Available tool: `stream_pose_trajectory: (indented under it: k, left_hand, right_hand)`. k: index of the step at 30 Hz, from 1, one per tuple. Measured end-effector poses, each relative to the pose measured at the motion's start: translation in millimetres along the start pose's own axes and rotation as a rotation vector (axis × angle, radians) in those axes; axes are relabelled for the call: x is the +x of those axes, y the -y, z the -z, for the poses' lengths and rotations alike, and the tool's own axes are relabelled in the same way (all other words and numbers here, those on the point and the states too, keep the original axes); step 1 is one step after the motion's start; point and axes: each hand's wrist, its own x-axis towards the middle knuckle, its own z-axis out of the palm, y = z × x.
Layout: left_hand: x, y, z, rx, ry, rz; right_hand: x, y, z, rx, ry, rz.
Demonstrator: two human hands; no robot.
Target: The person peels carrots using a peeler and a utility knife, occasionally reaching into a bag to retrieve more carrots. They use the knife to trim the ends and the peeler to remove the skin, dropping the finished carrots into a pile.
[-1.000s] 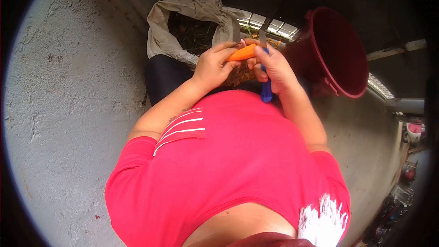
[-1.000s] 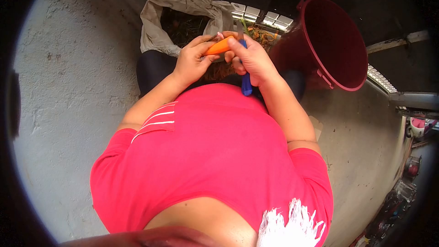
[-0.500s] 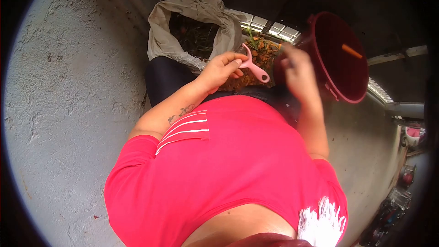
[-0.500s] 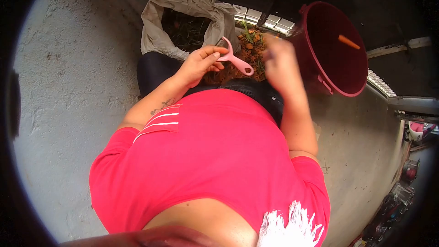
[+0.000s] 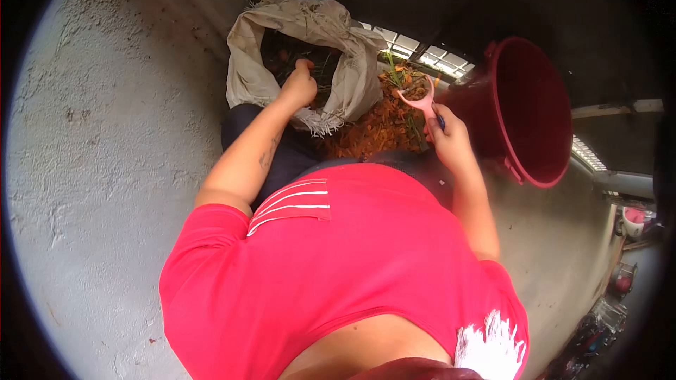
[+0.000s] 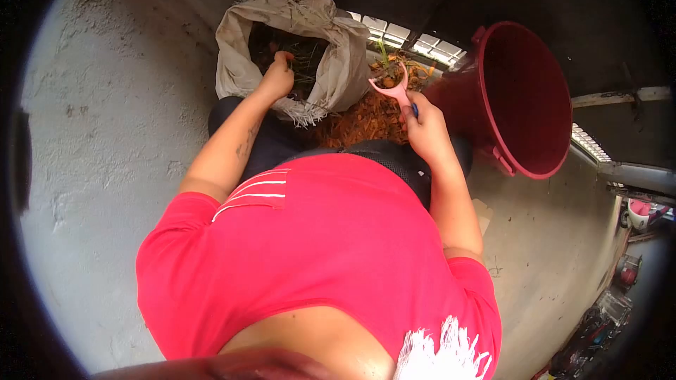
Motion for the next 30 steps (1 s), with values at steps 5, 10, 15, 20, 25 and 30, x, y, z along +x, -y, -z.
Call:
stream_pose_trajectory:
  k: [5, 10, 15, 20, 25, 30]
  left_hand:
    - [112, 60, -28, 0.610, 0.398, -0.011]
    - [179, 93, -91, 0.671, 0.308, -0.012]
    - [187, 50, -124, 0.770, 0.273, -0.011]
    - [195, 53, -146, 0.741, 0.087, -0.081]
    - [185, 32, -106, 0.899, 0.331, -0.111]
    - [185, 27, 7, 0.012, 0.892, 0.437]
  right_hand:
    - [18, -5, 6, 0.050, -0.033, -0.012]
    - [26, 3, 16, -0.024, -0.052, -0.019]
    - [33, 2, 32, -0.074, -0.079, -0.114]
    - [41, -1, 38, -0.097, -0.113, -0.108]
    - [38, -3, 41, -0.119, -0.117, -0.068]
    - [27, 11, 42, -0.041, -0.136, -0.043]
